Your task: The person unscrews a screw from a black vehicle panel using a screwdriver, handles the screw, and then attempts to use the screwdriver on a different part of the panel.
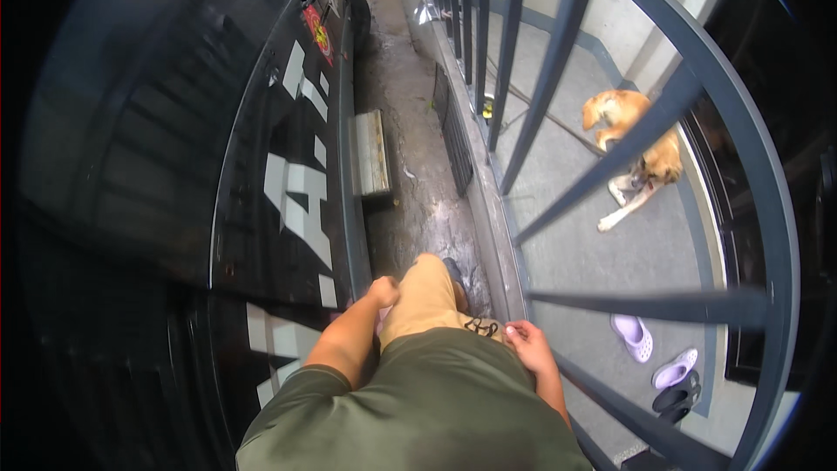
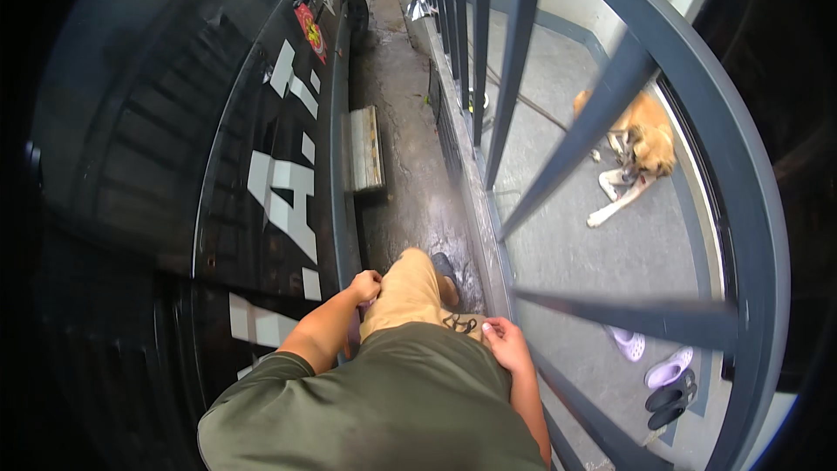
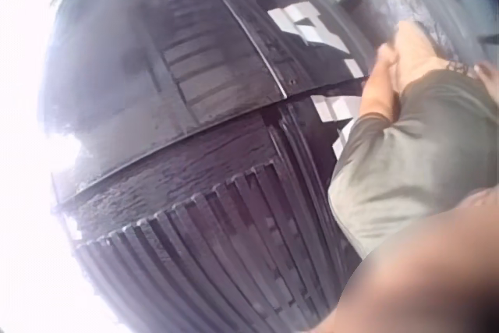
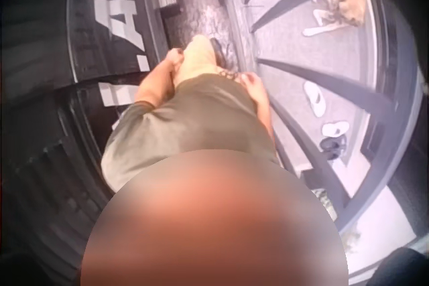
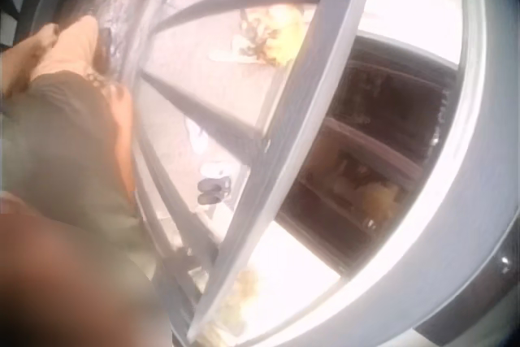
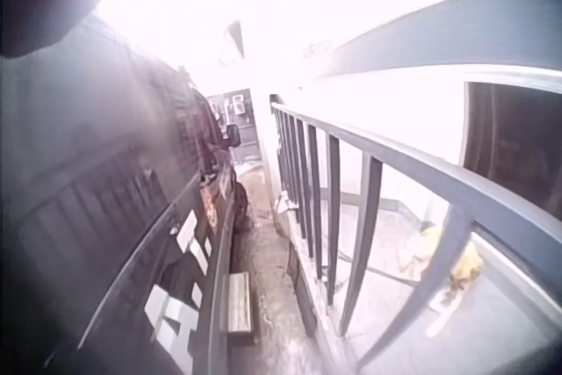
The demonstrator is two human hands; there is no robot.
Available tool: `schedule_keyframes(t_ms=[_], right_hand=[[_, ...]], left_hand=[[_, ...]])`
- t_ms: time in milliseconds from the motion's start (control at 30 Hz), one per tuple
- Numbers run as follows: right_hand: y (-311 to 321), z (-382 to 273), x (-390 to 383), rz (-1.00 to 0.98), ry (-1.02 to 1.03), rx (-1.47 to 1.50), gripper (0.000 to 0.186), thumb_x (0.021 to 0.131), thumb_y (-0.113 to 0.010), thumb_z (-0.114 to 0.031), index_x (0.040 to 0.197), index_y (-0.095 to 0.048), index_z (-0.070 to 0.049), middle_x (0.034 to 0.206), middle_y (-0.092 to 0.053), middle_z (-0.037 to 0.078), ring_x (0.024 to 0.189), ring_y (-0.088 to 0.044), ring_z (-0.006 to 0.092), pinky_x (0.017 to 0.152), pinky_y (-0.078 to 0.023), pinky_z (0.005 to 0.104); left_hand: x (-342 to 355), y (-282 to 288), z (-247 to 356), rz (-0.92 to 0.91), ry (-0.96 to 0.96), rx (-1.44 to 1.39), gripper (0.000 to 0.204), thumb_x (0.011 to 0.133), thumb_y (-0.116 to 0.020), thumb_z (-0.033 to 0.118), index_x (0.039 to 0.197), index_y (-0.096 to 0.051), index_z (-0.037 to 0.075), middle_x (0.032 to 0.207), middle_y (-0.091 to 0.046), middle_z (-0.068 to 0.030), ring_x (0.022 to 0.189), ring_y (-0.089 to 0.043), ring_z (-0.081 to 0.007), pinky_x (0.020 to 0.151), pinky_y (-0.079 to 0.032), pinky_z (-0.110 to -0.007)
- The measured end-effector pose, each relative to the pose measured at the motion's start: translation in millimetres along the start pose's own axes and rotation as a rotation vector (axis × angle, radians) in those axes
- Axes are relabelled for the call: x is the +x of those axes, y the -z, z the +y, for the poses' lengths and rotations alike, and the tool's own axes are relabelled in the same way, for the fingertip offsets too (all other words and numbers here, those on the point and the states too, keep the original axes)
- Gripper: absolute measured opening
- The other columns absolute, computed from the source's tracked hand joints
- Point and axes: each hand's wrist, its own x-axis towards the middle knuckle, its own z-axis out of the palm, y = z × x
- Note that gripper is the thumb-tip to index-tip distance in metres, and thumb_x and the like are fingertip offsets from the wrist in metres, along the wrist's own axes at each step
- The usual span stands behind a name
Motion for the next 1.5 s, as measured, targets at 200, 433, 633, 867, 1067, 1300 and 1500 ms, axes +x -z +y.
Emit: schedule_keyframes(t_ms=[200,433,633,867,1067,1300,1500], right_hand=[[-49.0,-72.2,174.7,-0.122,0.091,-0.216,0.033,0.094,-0.066,-0.029,0.111,-0.067,0.000,0.097,-0.072,0.012,0.089,-0.067,0.0193,0.082,-0.053,0.0336],[-130.0,-107.1,439.5,-0.201,0.125,-0.844,0.043,0.090,-0.065,-0.039,0.112,-0.067,-0.001,0.107,-0.070,0.021,0.103,-0.067,0.0355,0.090,-0.051,0.0446],[-192.5,-176.0,598.8,-0.563,0.148,-1.804,0.040,0.095,-0.051,-0.031,0.126,-0.066,-0.010,0.137,-0.058,0.013,0.134,-0.047,0.0347,0.110,-0.031,0.0531],[-174.3,-174.2,743.2,-0.759,0.254,-2.248,0.046,0.101,-0.039,-0.036,0.138,-0.058,-0.016,0.148,-0.049,0.009,0.143,-0.033,0.0353,0.119,-0.005,0.0601],[-177.9,-161.0,785.9,-1.162,0.157,-2.278,0.050,0.093,-0.059,-0.038,0.138,-0.058,-0.016,0.145,-0.052,0.008,0.142,-0.037,0.0284,0.118,-0.014,0.0529],[-212.8,-245.3,778.7,-1.403,0.533,-2.287,0.039,0.088,-0.065,-0.034,0.122,-0.070,-0.015,0.131,-0.065,0.004,0.130,-0.051,0.0248,0.105,-0.032,0.0442],[-267.7,-339.8,788.0,-1.121,0.871,-1.920,0.036,0.066,-0.082,-0.038,0.090,-0.074,-0.012,0.096,-0.074,0.009,0.097,-0.069,0.0244,0.094,-0.041,0.0399]], left_hand=[[88.6,8.9,30.1,-0.077,-0.121,-0.350,0.045,0.092,-0.061,0.041,0.116,-0.067,0.003,0.115,-0.067,-0.0240,0.113,-0.063,-0.0386,0.098,-0.047,-0.043],[178.1,106.8,13.7,-0.247,-0.167,-0.017,0.054,0.088,-0.062,0.049,0.120,-0.067,0.006,0.110,-0.069,-0.0223,0.108,-0.065,-0.0379,0.095,-0.050,-0.043],[179.9,130.9,-47.5,0.208,0.211,-0.480,0.039,0.091,-0.066,0.039,0.106,-0.068,0.003,0.097,-0.072,-0.0174,0.094,-0.070,-0.0296,0.084,-0.053,-0.039],[102.0,78.5,-73.5,0.477,0.405,-0.884,0.031,0.095,-0.066,0.030,0.105,-0.067,0.001,0.089,-0.070,-0.0088,0.082,-0.065,-0.0161,0.074,-0.053,-0.031],[28.9,95.3,-11.4,0.084,0.851,-0.925,0.041,0.094,-0.066,0.034,0.107,-0.066,-0.004,0.085,-0.070,-0.0085,0.075,-0.067,-0.0164,0.066,-0.054,-0.031],[46.4,100.3,17.8,0.225,0.877,-1.002,0.036,0.093,-0.066,0.032,0.110,-0.068,0.000,0.091,-0.072,-0.0136,0.080,-0.069,-0.0186,0.073,-0.055,-0.032],[99.8,151.5,23.2,0.305,0.660,-0.817,0.043,0.092,-0.066,0.035,0.118,-0.064,0.000,0.099,-0.072,-0.0181,0.094,-0.070,-0.0261,0.085,-0.053,-0.037]])
